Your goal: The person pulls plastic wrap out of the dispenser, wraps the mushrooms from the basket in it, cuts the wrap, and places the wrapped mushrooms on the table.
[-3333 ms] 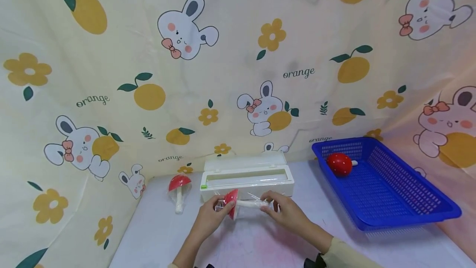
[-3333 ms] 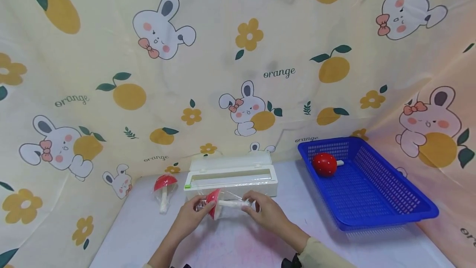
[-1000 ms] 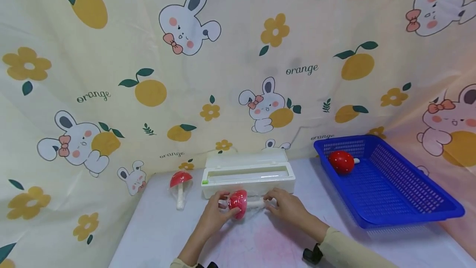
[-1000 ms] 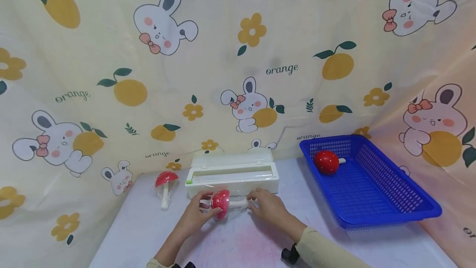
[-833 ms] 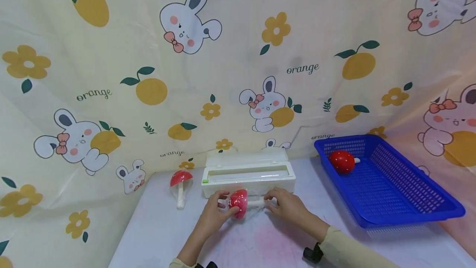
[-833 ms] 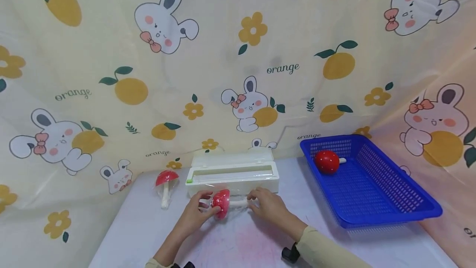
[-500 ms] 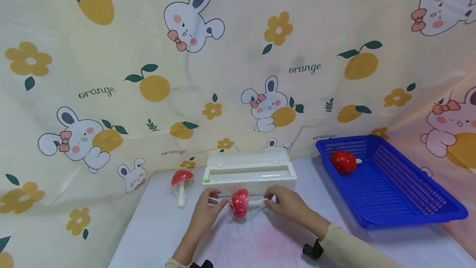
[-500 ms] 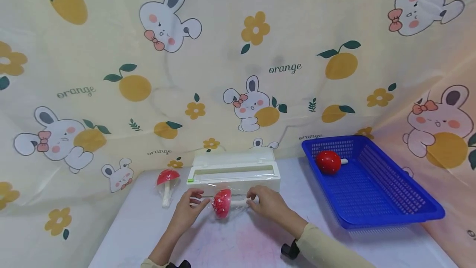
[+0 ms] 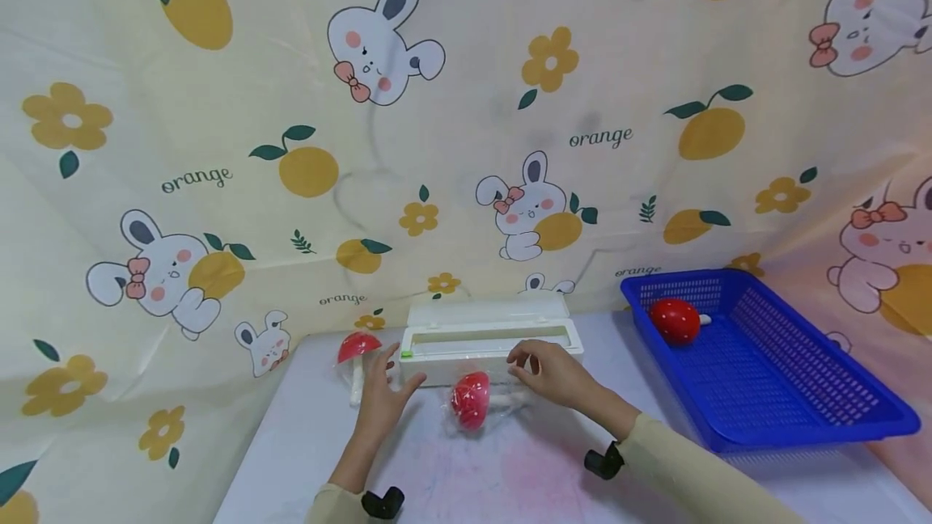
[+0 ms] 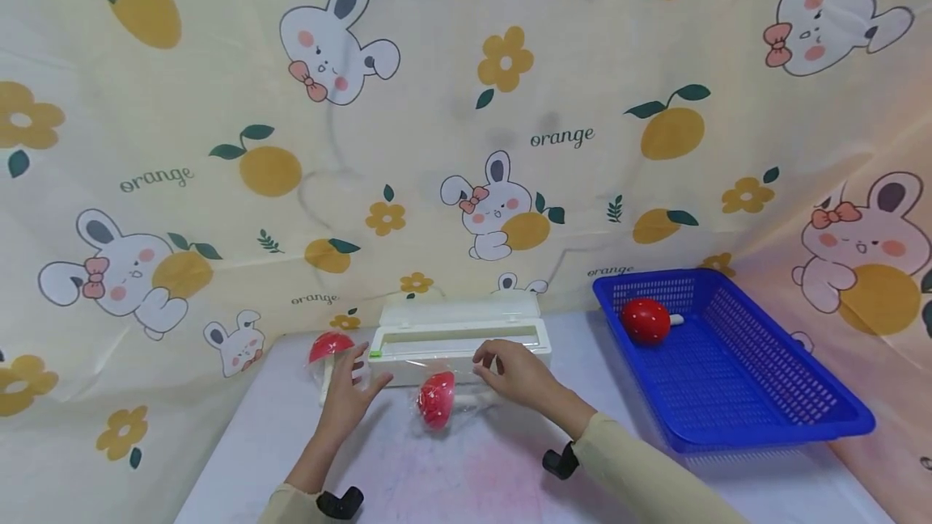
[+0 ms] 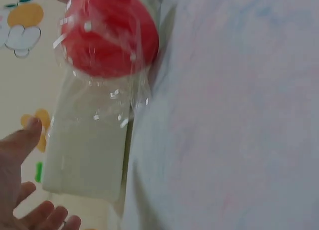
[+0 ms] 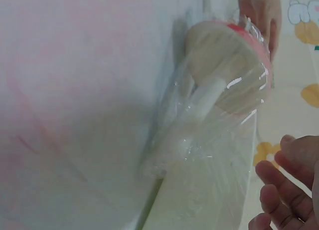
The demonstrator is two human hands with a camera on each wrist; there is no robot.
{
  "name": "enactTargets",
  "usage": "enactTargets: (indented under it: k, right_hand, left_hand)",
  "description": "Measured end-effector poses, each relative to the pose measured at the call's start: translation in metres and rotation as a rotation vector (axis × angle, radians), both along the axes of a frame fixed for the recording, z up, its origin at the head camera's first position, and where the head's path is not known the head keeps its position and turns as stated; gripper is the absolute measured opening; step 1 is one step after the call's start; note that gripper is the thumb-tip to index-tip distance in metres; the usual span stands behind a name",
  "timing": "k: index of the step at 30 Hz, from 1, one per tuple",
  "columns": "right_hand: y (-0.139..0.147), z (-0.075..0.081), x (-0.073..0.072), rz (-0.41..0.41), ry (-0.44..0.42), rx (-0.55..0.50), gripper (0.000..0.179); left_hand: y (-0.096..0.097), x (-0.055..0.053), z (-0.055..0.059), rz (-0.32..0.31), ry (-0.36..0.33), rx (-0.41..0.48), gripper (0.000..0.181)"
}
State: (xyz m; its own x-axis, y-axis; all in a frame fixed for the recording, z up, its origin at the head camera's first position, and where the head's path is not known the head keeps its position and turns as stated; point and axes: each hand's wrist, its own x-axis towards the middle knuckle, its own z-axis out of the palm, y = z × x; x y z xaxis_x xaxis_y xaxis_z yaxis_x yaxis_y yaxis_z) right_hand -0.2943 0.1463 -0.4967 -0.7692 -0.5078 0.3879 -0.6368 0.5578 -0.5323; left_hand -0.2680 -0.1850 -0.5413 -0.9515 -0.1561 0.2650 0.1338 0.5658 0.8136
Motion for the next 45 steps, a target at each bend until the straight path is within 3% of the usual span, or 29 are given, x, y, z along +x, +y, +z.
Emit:
enactTargets:
  k: [5,12,21,45]
  right_hand:
    - [-0.007,0.004,-0.013,0.05,-0.003,-0.024,0.01]
    - [-0.018,0.007,-0.028,0.079,-0.028,-0.031,0.014]
    - [-0.031,0.005,-0.048,0.034,-0.158,-0.014,0.02]
    - [-0.095,0.017,-0.076,0.139,-0.262,-0.027,0.025]
  left_hand:
    - [-0.005,-0.013,-0.001,-0.063,-0.045,0.008,0.087]
    - [-0.01,-0.031,-0.002,-0.1,-0.116,-0.001,0.094]
    - [-0.012,-0.044,-0.01,-0.134,-0.118,0.019,0.101]
    - [-0.012,-0.051,-0.015,-0.119,-0.128,0.012,0.101]
